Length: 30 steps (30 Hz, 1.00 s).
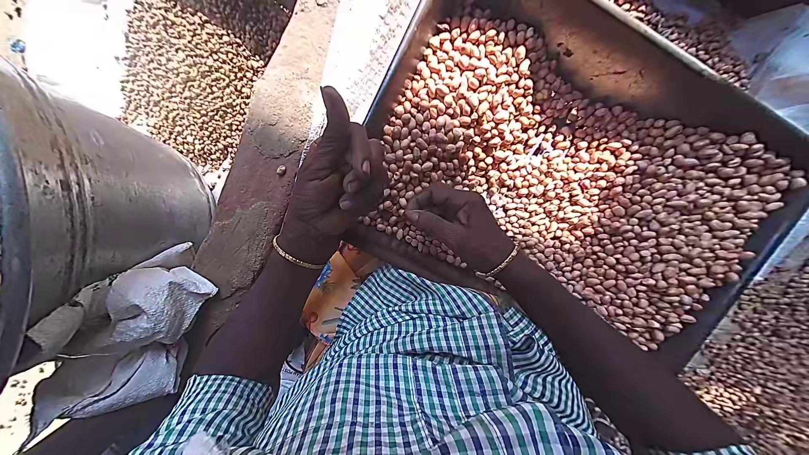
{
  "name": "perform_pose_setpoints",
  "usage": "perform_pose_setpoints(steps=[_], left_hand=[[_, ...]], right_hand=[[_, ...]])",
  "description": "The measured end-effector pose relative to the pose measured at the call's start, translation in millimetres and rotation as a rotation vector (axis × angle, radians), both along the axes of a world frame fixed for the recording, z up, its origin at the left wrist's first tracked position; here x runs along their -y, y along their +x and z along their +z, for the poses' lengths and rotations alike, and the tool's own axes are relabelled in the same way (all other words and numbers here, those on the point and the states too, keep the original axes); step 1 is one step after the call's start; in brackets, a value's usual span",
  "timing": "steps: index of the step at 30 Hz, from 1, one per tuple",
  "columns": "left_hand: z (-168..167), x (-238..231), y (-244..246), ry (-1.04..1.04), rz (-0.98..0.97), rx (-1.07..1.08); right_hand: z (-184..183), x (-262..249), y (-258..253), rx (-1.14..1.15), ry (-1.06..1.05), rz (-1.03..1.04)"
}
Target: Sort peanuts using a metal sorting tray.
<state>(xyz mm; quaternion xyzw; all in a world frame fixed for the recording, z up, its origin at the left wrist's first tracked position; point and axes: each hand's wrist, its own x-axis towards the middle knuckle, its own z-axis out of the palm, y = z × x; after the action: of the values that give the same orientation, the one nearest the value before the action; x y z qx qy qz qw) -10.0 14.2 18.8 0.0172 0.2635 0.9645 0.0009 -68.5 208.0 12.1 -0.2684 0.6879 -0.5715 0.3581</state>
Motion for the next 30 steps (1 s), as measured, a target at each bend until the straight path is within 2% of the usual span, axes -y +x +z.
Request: perform_pose_setpoints(steps=[3,4,7,8,10,11,13,14,16,18,19,23,25,28,30], left_hand=[[0,1,2,0.013,0.032,-0.002],[0,1,3,0.007,0.041,-0.002],[-2,0,3,0.000,0.050,-0.008],[-2,0,3,0.002,0.045,-0.013],[-2,1,2,-0.002,0.036,-0.029],[-2,1,2,0.005,0.037,-0.034],[-1,2,4,0.023,0.044,-0.040],[-1,2,4,0.021,0.052,-0.035],[0,1,2,0.022,0.056,-0.039],[-1,0,2,0.031,0.060,-0.054],[-1,1,3,0.033,0.061,-0.059],[-1,1,3,0.027,0.080,-0.061],[-2,1,4,0.038,0.074,-0.072],[-1,0,5,0.033,0.058,-0.111],[0,2,7,0.017,0.030,-0.102]], right_hand=[[-4,22,15,-0.632,0.184,0.152],[-7,26,17,-0.743,0.247,0.204],[-6,30,17,-0.849,0.365,0.296],[-7,28,16,-0.838,0.341,0.289],[-10,20,9,-0.734,0.157,0.191],[-9,14,4,-0.570,0.029,0.103],[-7,2,-5,-0.044,-0.229,-0.070],[-6,-3,-10,0.169,-0.288,-0.127],[-4,-7,-14,0.343,-0.289,-0.191],[1,1,-11,0.332,-0.250,-0.119],[5,9,-7,0.239,-0.202,-0.076],[3,41,9,-0.581,0.159,0.123],[-7,49,13,-0.746,0.230,0.185],[-5,39,3,-0.644,0.140,0.078],[10,27,-9,-0.301,-0.045,-0.101]])
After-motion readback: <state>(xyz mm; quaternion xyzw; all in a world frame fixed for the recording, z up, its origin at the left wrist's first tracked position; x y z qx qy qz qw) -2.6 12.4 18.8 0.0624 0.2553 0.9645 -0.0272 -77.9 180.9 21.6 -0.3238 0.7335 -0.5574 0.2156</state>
